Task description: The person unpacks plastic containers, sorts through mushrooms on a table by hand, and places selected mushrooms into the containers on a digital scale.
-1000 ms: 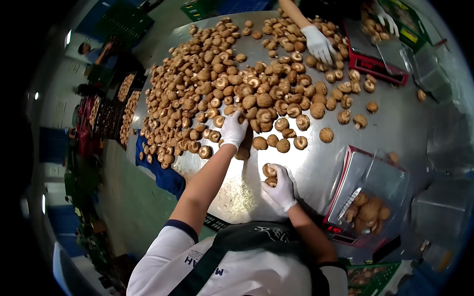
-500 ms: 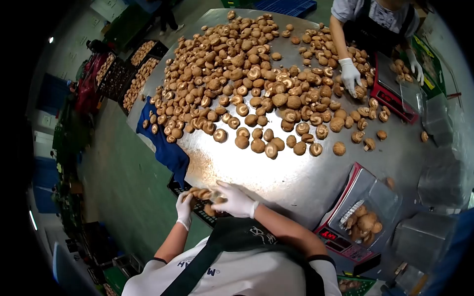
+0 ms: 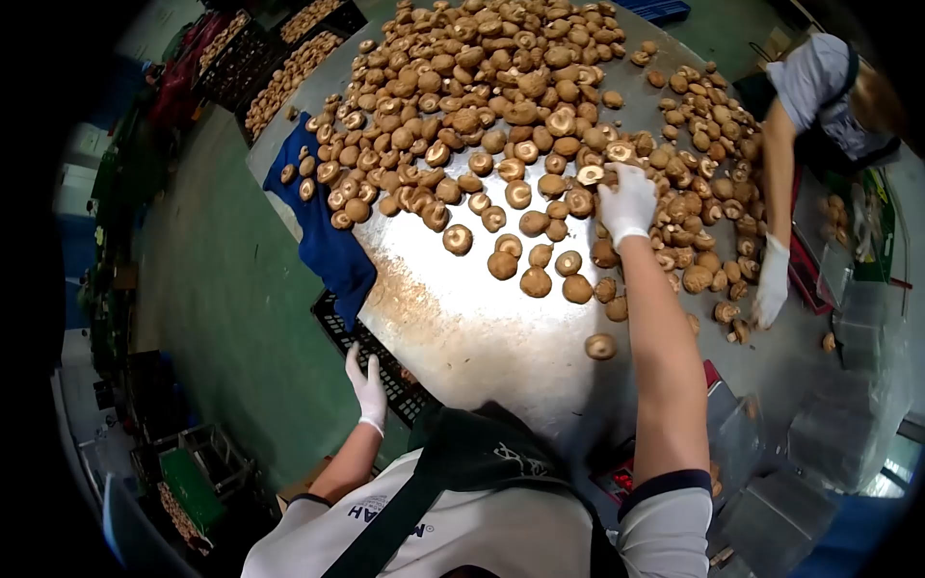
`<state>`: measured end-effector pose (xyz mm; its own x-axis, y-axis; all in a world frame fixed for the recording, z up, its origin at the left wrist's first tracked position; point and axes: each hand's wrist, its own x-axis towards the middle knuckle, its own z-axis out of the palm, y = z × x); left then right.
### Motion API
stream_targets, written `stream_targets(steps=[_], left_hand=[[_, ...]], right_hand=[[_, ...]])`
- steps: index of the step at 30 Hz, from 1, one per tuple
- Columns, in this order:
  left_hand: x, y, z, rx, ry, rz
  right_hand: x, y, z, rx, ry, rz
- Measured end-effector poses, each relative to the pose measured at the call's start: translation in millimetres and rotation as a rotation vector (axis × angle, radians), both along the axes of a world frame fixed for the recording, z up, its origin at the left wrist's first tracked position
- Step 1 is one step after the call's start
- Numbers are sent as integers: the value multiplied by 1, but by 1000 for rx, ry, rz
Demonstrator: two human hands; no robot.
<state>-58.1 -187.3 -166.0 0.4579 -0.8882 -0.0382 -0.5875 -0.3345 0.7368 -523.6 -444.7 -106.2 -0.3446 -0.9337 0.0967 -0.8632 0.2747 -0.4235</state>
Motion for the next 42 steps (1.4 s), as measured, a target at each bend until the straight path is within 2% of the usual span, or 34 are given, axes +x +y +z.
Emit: stream_targets(steps=[1, 2, 3, 5, 7, 9, 11, 12, 13, 15, 17, 19, 21, 23, 26, 28, 29, 30, 31, 32, 33, 35, 36, 37, 38, 39, 42], left_hand=[[1, -13, 7, -57, -54, -45], [-1, -28, 15, -74, -9, -57], [-4, -45, 26, -116, -13, -105], [-13, -76, 40, -206, 9, -171], [-27, -108, 53, -262, -37, -288], [-46, -138, 55, -325, -29, -376], [-62, -170, 53, -404, -164, -515], [-75, -185, 51, -410, -185, -578], [-86, -201, 49, -422, -209, -641], [-111, -225, 48, -437, -317, -720], [-135, -247, 40, -449, -346, -804], [-168, -264, 36, -460, -349, -881], [-208, -284, 31, -481, -378, -968], [-254, -303, 28, -506, -430, -1014], [-326, -331, 27, -400, -475, -1030], [-367, -336, 30, -306, -467, -1048], [-385, -331, 34, -243, -445, -1065], [-399, -323, 35, -167, -530, -1088], [-402, -315, 28, -255, -451, -1069], [-400, -312, 29, -266, -459, -1078], [-396, -309, 31, -277, -469, -1084], [-377, -305, 23, -325, -291, -1148], [-365, -302, 23, -348, -273, -1165], [-353, -293, 23, -183, -113, -1167], [-341, -283, 19, -260, -149, -1165], [-330, -273, 15, -340, -185, -1163], [-308, -233, 19, -366, -264, -1187]], right_hand=[[-1, 5, -2, -63, -124, -13], [-3, 10, -10, -258, -254, 22], [12, 23, 5, -418, -384, -58], [37, 53, 7, -543, -604, -12], [99, 111, 20, -401, -823, 139], [151, 161, 14, -63, -1127, 217], [180, 193, 43, 149, -1059, 420], [191, 213, 12, 58, -928, 498], [191, 224, 7, -18, -961, 486], [166, 233, 0, -148, -721, 352], [121, 235, -9, -240, -657, 48], [65, 231, -19, -404, -366, -248], [9, 226, -42, -457, -379, -651], [-43, 219, -55, -508, -282, -802], [-97, 180, -61, -665, -250, -876], [-124, 147, -61, -559, -154, -789], [-125, 129, -54, -375, -318, -766], [-124, 112, -59, -174, -139, -688], [-122, 94, -64, -2, 54, -596], [-110, 84, -49, 32, -77, -530], [-97, 77, -44, -19, -214, -433], [-62, 82, -31, 81, 77, -322], [-54, 89, -31, 46, 55, -312], [-46, 95, -30, 9, 37, -298], [-37, 102, -17, 54, -17, -262], [-29, 112, -29, 13, 39, -227], [1, 138, -40, -172, 93, -123]])
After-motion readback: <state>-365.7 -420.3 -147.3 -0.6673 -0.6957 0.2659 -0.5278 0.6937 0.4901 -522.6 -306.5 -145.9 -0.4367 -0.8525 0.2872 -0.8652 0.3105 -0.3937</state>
